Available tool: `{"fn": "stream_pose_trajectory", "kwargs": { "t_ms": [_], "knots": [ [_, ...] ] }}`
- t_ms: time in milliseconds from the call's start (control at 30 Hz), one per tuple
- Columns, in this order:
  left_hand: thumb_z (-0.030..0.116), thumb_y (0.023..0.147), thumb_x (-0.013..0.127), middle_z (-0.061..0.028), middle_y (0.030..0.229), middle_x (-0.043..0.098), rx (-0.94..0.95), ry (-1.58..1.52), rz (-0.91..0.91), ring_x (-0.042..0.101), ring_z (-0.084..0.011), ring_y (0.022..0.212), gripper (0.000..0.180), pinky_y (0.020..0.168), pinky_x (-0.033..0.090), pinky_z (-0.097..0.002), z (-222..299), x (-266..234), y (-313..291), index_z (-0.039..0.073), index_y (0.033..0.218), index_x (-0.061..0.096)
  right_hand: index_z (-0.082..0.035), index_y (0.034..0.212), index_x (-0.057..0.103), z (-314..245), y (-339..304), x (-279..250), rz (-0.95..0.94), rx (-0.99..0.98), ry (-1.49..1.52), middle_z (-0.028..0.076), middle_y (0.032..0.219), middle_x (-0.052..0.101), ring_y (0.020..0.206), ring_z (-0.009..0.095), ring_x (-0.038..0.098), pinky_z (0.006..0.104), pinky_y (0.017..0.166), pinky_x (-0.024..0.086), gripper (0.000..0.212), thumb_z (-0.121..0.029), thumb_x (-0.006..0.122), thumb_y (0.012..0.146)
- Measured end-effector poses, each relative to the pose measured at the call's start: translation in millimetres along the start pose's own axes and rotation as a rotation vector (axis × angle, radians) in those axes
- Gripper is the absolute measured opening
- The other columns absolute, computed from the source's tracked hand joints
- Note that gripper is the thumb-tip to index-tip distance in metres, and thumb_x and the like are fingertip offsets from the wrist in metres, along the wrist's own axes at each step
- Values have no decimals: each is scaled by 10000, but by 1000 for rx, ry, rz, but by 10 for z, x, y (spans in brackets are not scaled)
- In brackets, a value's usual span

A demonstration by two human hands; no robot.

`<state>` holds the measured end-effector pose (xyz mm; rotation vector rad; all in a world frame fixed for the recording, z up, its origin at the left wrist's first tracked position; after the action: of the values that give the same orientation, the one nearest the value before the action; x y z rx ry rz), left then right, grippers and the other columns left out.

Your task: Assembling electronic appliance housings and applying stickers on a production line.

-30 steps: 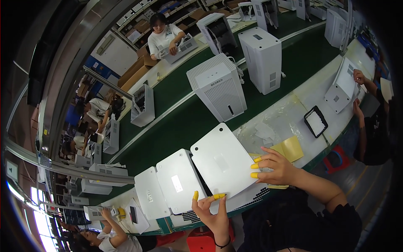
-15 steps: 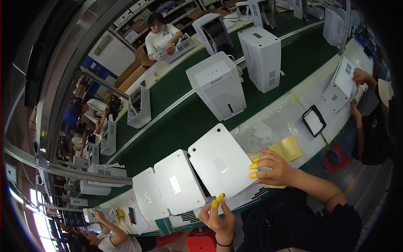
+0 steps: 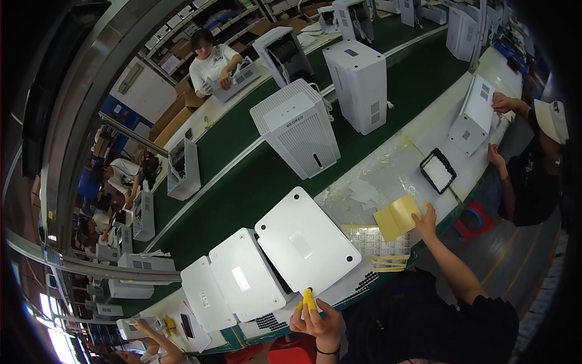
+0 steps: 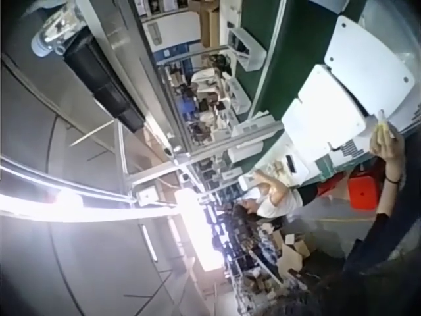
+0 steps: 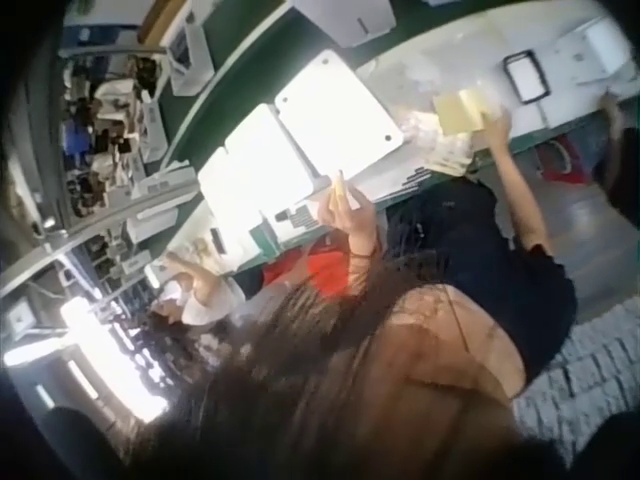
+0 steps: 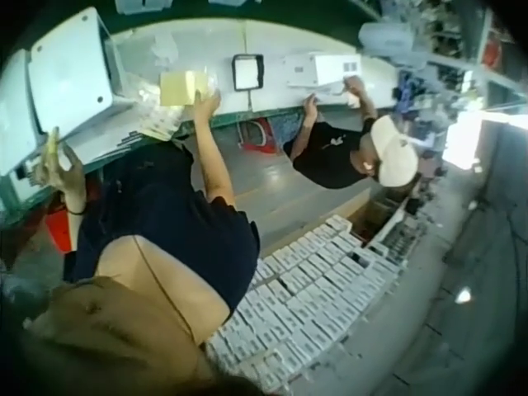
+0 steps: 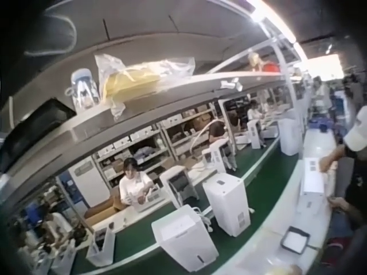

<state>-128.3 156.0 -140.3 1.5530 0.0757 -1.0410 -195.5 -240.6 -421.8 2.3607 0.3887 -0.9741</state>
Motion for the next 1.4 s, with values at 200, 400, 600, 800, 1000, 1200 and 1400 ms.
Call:
{"fn": "stream_pose_trajectory", "kwargs": {
  "t_ms": [200, 400, 600, 800, 1000, 1200, 1400],
  "knots": [
    [-20, 751, 641, -131, 1023, 594, -1, 2, 42, 531, -315, 958, 435, 816, 347, -441, -111, 35, -95, 35, 1140, 454, -25, 1204, 468, -77, -93, 24, 43, 124, -76, 134, 1019, 535, 911, 308, 538, 348, 829, 455, 565, -79, 748, 716],
    [-21, 766, 607, -153, 1056, 600, -44, -25, 40, 517, -339, 1042, 445, 852, 367, -454, -1, -15, -47, 67, 1167, 437, -3, 1134, 543, -663, 71, -121, -403, 180, 252, 151, 1050, 567, 965, 305, 547, 369, 847, 450, 427, -171, 695, 772],
    [-42, 773, 631, -211, 1121, 566, 71, -924, -229, 580, -351, 999, 473, 893, 445, -413, 381, 50, 8, 5, 1210, 454, -31, 1251, 517, -1644, 260, -1003, -516, -385, 254, 134, 1220, 556, 1108, 263, 534, 379, 962, 416, 483, -315, 615, 872],
    [-77, 789, 612, -194, 1317, 399, -281, -1321, -457, 467, -309, 1194, 620, 1055, 343, -435, 558, 205, 259, -14, 1321, 300, -83, 637, 563, -2701, 40, -2328, 60, -856, 526, 59, 830, 545, 791, 251, 514, 344, 643, 449, 184, 11, 685, 537],
    [-147, 757, 645, -149, 1291, 368, -562, -1654, -384, 423, -261, 1213, 730, 1003, 396, -409, 628, 194, 453, 34, 1330, 232, -104, 642, 539, -2808, -177, -2535, 278, -975, 469, 35, 859, 549, 821, 230, 499, 359, 708, 492, 206, -91, 733, 576],
    [-192, 735, 634, -141, 1284, 373, -635, -1728, -381, 450, -240, 1159, 743, 921, 448, -354, 631, 127, 571, 62, 1323, 258, -104, 660, 527, -2835, -214, -2594, 279, -937, 460, 44, 913, 564, 838, 236, 506, 389, 744, 495, 185, -56, 695, 601],
    [-199, 712, 639, -105, 1233, 379, -662, -1777, -362, 477, -214, 1077, 724, 842, 459, -316, 590, 146, 591, 59, 1298, 303, -88, 738, 545, -2825, -182, -2440, 191, -683, 532, 68, 957, 575, 874, 281, 520, 376, 771, 470, 228, 49, 617, 570]
  ]
}}
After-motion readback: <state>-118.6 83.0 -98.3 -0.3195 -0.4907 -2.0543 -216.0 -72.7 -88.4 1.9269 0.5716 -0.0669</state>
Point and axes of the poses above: each hand's wrist, its own y-axis towards the middle knuckle, its own x-axis out of the palm, z = x × y, the point moved 5 cm from there along y, towards the middle knuckle
